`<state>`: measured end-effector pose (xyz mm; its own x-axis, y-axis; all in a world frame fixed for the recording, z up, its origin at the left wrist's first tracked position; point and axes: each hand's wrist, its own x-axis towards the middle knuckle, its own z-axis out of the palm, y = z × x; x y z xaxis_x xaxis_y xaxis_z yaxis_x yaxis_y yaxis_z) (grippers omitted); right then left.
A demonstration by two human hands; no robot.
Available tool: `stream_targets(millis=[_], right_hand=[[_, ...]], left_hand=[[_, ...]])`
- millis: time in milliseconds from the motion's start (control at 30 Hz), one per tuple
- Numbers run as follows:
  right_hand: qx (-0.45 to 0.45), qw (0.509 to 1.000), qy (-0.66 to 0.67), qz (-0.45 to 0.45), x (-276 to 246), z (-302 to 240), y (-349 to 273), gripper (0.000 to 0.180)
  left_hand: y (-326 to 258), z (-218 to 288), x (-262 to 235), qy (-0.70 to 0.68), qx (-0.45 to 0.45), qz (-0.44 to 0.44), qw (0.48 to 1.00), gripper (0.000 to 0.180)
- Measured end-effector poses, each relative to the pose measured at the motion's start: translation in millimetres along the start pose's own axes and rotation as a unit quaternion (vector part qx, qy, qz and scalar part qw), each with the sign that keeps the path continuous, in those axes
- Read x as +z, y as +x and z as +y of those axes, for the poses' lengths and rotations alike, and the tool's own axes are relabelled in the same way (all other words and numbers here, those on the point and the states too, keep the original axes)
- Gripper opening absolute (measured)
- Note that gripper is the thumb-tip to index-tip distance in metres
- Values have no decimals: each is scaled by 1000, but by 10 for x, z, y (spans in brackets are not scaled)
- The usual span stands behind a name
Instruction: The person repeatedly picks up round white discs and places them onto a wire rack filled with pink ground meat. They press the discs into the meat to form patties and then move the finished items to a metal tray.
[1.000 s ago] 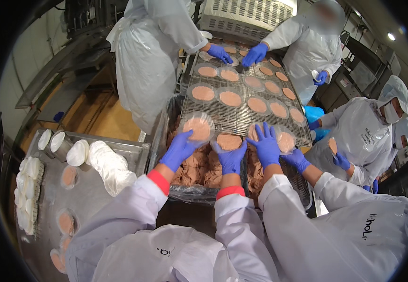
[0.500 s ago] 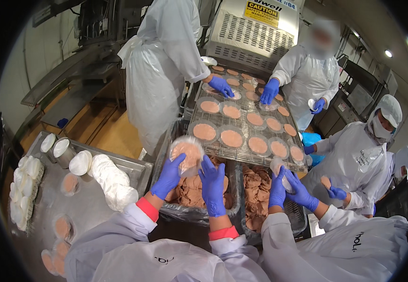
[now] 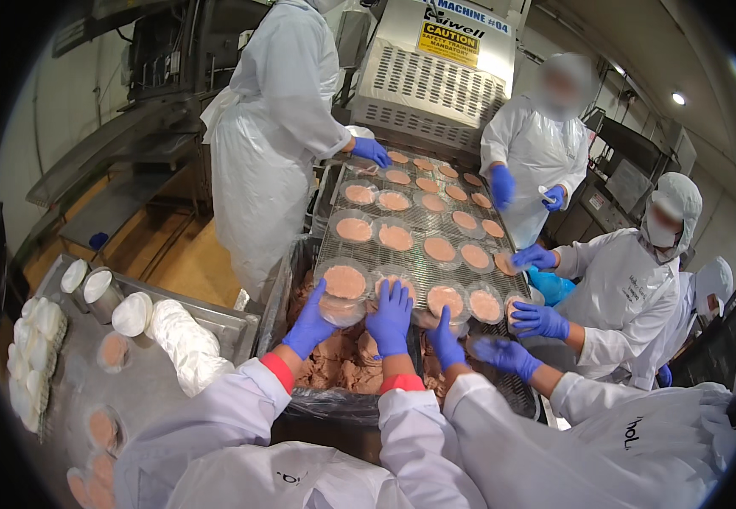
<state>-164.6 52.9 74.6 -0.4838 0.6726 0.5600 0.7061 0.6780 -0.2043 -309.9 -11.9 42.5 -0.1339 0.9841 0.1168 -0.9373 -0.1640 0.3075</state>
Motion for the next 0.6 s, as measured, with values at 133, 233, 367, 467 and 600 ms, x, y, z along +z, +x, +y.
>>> stream_targets(millis=[133, 233, 367, 467, 600], right_hand=[[-30, 999, -5, -15, 181, 244, -11, 54], [65, 958, 272, 66, 47, 276, 48, 29], [187, 669, 720, 8, -256, -424, -65, 32], [316, 470, 806, -172, -47, -1136, -540, 37], [380, 215, 757, -487, 478, -1887, -1338, 46]], left_hand=[[83, -82, -72, 36, 25, 90, 995, 54], [-10, -96, -346, 62, 74, 192, 977, 48], [-858, 287, -275, 10, 119, 186, 975, 42], [-1833, 770, -282, 82, 198, 161, 963, 35], [-3715, 1715, -1351, 50, 285, 216, 933, 32]])
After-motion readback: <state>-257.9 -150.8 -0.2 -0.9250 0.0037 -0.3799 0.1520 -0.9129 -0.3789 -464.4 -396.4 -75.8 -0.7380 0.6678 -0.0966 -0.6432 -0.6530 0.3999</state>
